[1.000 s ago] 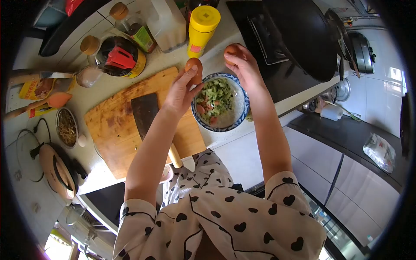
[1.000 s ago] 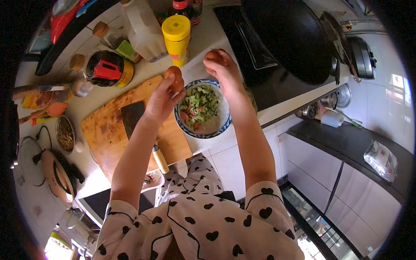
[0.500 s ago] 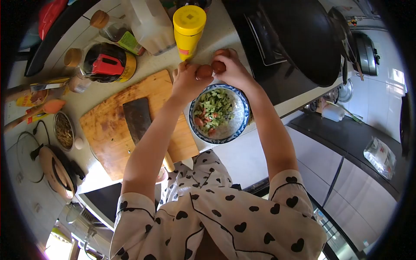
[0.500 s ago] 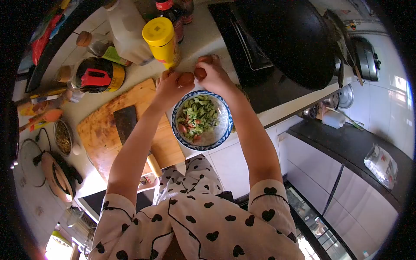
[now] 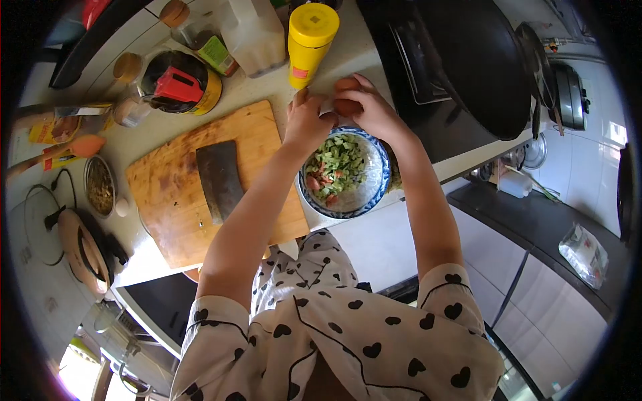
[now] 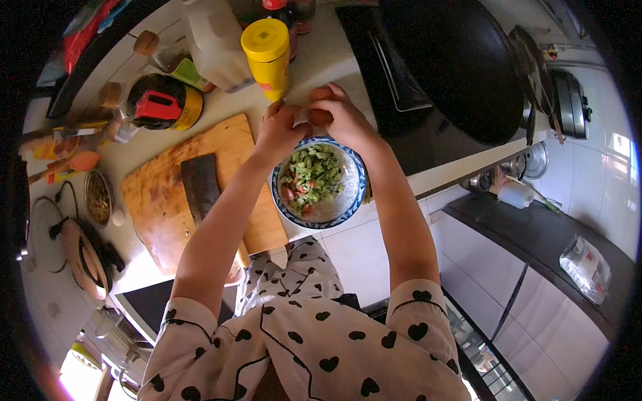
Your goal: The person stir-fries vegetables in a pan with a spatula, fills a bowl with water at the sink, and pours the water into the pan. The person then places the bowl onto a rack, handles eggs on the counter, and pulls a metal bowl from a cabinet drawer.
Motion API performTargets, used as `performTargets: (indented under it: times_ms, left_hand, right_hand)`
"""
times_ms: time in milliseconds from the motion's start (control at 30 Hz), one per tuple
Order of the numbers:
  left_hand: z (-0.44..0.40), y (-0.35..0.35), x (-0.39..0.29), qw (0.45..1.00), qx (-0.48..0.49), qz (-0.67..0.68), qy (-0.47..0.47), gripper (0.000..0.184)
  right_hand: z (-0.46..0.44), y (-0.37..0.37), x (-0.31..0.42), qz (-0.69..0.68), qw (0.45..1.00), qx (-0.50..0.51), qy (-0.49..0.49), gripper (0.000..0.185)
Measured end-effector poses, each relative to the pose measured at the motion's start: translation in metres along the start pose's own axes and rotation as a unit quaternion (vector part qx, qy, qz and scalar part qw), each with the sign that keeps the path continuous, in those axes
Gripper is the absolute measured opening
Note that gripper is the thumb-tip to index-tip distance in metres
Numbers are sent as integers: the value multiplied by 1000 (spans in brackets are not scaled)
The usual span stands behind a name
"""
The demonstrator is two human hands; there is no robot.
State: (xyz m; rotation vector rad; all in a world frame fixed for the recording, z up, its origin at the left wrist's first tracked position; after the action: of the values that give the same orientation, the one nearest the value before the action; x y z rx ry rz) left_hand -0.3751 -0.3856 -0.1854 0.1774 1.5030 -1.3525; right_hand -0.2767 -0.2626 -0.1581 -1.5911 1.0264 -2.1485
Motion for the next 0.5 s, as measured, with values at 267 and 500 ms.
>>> performTargets:
  times_ms: [267, 500]
  left_hand:
    - [6, -8, 11, 981, -19, 188, 46, 31]
    - [42, -36, -7, 914, -9, 405, -29, 28]
  right_hand:
    - [13, -2, 18, -38, 997, -69, 26, 29]
    - [35, 4, 87, -32, 977, -197, 76, 36]
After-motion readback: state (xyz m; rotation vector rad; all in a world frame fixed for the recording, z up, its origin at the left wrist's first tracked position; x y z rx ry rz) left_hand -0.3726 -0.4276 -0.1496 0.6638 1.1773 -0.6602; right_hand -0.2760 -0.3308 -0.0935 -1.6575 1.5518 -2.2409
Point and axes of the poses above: each hand's wrist, its own z-axis away from the middle knuckle, its own y-axis out of the palm, x = y × z, the point moved 3 cm from there along -z, towards the middle knuckle, and after that the axes turned 6 degrees about -z, right-handed, at the moved point
